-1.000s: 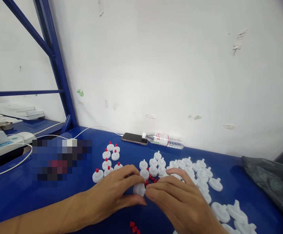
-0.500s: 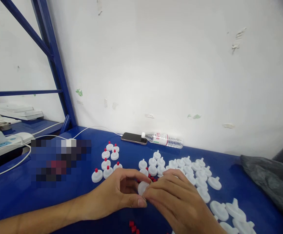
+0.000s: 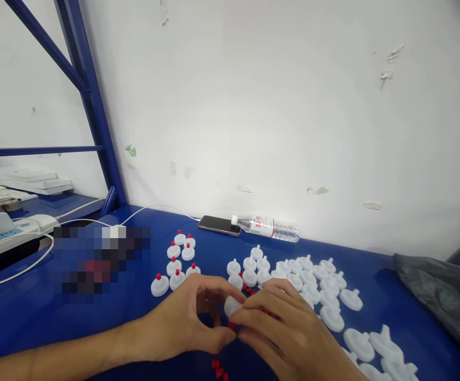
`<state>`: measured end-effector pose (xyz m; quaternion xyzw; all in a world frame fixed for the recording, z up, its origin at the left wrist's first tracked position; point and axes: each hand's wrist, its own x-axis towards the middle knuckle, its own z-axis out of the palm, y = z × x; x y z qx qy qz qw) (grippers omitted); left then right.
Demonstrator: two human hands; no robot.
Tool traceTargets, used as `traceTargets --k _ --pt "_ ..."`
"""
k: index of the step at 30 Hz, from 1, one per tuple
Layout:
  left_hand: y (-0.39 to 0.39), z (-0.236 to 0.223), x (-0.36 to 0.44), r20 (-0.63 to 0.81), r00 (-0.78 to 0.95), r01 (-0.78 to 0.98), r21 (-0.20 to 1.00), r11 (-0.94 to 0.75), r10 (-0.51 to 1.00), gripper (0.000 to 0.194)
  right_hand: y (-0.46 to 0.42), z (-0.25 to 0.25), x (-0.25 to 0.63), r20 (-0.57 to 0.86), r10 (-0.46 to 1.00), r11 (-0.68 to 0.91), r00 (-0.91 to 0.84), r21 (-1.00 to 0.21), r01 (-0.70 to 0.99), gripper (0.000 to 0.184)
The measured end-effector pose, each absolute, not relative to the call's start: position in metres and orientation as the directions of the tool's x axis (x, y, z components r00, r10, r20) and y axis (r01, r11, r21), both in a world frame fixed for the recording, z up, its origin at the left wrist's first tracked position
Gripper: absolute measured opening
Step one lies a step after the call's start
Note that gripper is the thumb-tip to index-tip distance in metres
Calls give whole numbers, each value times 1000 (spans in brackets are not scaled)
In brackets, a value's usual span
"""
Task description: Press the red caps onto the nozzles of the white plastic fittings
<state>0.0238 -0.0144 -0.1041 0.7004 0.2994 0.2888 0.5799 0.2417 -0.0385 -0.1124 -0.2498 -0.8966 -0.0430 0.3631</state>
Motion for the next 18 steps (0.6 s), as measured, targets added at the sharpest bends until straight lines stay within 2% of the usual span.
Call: traceTargets --k 12,18 --pt "7 -120 16 81 518 101 983 -155 851 38 -36 -116 243 706 422 825 -568 -40 564 11" --pt "0 -117 16 104 538 239 933 -270 837 34 -30 -112 252 738 476 690 -478 23 723 19"
